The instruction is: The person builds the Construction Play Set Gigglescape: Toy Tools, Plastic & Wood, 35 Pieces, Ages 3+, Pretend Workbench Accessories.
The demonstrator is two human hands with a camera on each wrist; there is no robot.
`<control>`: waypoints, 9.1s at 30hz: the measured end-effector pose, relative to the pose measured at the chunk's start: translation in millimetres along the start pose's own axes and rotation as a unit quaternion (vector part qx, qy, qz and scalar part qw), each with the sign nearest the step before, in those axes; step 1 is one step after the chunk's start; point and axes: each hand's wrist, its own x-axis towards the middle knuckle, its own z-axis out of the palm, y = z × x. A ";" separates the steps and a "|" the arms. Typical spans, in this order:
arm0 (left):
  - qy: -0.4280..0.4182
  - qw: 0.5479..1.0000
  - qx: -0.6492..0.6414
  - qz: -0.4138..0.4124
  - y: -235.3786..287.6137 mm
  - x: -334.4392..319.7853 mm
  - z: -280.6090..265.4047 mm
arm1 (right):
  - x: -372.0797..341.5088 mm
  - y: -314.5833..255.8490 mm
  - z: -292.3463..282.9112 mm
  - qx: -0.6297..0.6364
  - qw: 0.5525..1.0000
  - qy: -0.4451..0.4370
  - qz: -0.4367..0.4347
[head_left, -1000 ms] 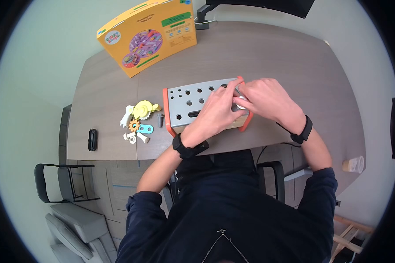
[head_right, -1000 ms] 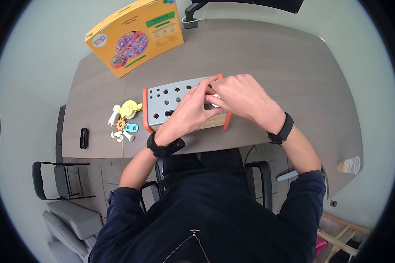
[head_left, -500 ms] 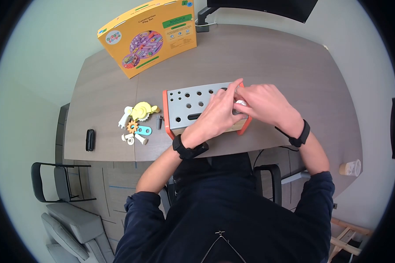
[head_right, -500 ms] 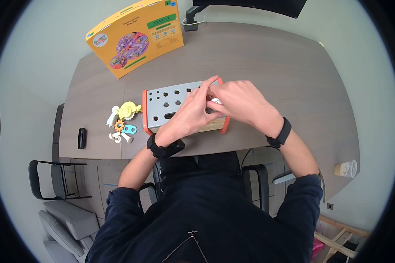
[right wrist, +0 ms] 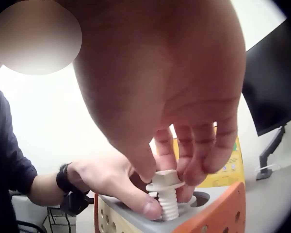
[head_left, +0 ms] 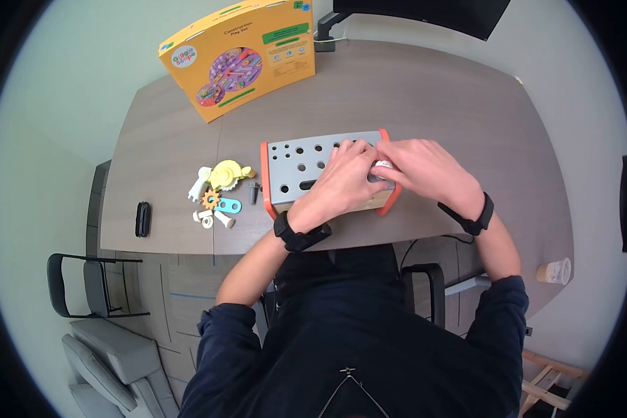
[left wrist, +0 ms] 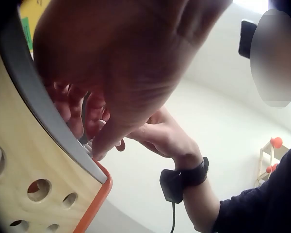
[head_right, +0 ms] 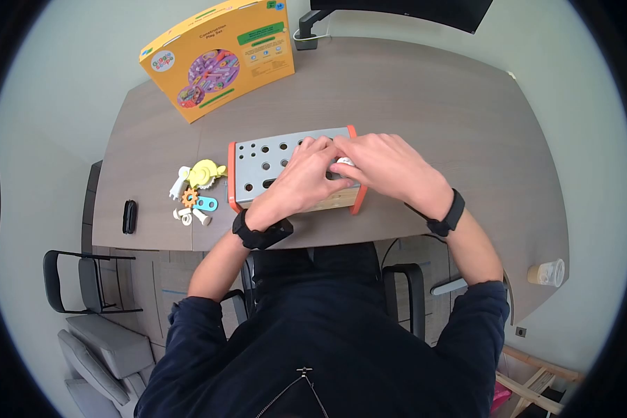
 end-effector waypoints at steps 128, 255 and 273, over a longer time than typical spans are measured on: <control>-0.031 0.999 0.018 0.021 -15.4 -8.7 0.8 | 9.2 -1.9 3.5 -0.058 0.986 -0.114 0.104; 0.213 0.956 -0.137 -0.146 -14.2 -206.3 -18.2 | -5.1 -133.0 193.7 0.568 0.821 0.062 0.026; 0.281 0.881 -0.090 -0.370 -60.3 -228.2 -60.5 | -5.5 -134.0 198.9 0.572 0.818 0.063 0.023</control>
